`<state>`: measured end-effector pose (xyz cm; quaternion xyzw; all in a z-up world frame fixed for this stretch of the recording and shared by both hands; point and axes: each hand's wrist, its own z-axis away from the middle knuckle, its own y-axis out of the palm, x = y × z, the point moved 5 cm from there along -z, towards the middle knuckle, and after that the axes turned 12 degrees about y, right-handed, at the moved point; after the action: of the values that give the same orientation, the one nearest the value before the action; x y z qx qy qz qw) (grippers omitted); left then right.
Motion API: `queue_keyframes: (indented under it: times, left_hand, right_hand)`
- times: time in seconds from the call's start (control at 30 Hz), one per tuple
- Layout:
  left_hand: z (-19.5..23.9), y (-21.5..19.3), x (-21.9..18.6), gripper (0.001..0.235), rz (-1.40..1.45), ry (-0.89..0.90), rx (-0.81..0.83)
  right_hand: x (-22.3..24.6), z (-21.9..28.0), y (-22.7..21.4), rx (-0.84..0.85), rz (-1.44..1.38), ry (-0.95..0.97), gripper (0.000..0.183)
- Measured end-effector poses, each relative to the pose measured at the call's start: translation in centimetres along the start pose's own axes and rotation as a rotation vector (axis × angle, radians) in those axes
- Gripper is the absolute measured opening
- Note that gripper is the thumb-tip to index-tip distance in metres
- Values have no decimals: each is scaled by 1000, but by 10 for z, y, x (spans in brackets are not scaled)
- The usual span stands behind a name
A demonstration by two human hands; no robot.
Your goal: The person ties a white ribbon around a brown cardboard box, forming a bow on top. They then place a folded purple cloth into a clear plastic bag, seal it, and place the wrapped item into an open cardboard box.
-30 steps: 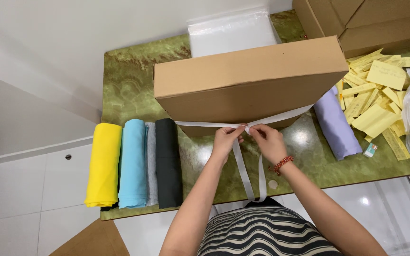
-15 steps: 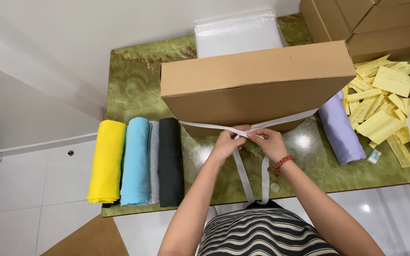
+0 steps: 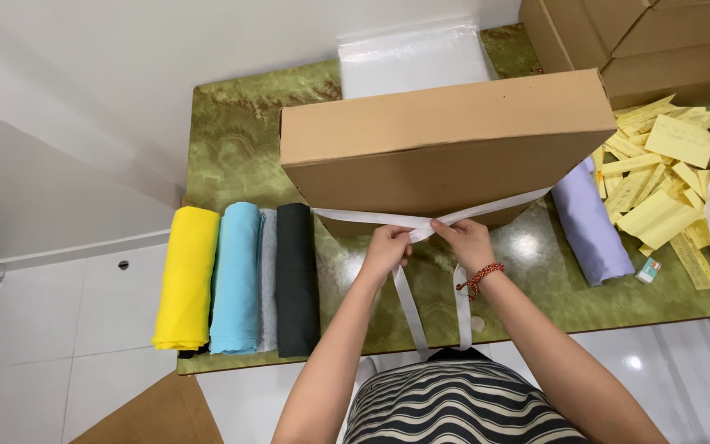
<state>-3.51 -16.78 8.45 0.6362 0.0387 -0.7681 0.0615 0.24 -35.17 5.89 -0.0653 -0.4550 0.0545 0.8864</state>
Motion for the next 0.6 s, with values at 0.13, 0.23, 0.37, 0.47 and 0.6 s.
queue_keyframes:
  times: [0.13, 0.23, 0.37, 0.47, 0.6]
  left_hand:
    - [30, -17, -67, 40, 14, -47, 106]
    - [39, -29, -116, 46, 6, 14, 303]
    - [52, -34, -212, 49, 25, 83, 490]
    - [46, -31, -288, 53, -24, 252, 578]
    - [21, -21, -394, 39, -119, 488, 530]
  right_hand:
    - [-11, -22, 4, 7, -41, -18, 45]
    - [-2, -24, 8, -5, -60, -13, 47]
    - [-10, -44, 7, -51, 19, -45, 48]
    - [-9, -47, 9, -52, 48, -96, 47]
    - [35, 9, 8, 60, -56, 5, 20]
